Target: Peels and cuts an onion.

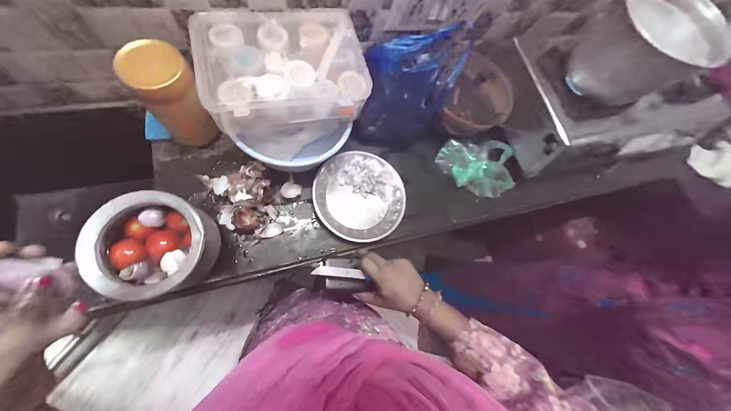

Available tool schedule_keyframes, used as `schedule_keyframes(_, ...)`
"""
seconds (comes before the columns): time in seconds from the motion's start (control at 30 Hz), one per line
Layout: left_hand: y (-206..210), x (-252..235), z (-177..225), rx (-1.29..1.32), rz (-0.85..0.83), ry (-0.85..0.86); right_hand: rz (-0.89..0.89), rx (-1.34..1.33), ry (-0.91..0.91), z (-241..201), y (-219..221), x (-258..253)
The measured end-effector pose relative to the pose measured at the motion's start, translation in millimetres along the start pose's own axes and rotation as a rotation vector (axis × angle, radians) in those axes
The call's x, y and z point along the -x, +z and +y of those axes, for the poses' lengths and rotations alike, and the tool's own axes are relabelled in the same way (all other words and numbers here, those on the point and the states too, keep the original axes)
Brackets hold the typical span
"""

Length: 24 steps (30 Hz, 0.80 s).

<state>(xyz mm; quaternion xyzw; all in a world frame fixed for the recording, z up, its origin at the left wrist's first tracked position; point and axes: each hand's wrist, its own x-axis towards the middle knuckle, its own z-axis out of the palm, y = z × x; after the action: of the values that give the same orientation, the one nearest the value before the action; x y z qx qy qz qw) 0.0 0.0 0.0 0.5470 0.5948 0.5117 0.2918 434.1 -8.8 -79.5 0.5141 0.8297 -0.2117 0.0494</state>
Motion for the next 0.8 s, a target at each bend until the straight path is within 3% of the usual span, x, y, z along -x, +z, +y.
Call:
schedule_keyframes(0.1, 9, 38, -32, 0.069, -0.042, -0.029, 0.136, -0.01, -0.018, 37, 1, 21)
schedule_keyframes(0.27, 88, 67, 8, 0.055, -0.096, -0.058, 0.193, -0.102, -0.046, 81, -8, 50)
schedule_keyframes(0.47, 104, 122, 13, 0.025, -0.046, -0.155, 0.305, -0.056, -0.129, 123, -18, 55)
schedule_keyframes(0.8, 138, 195, -22, -0.019, -0.231, -0.581, 0.207, 0.091, 0.133, 227, -47, 89)
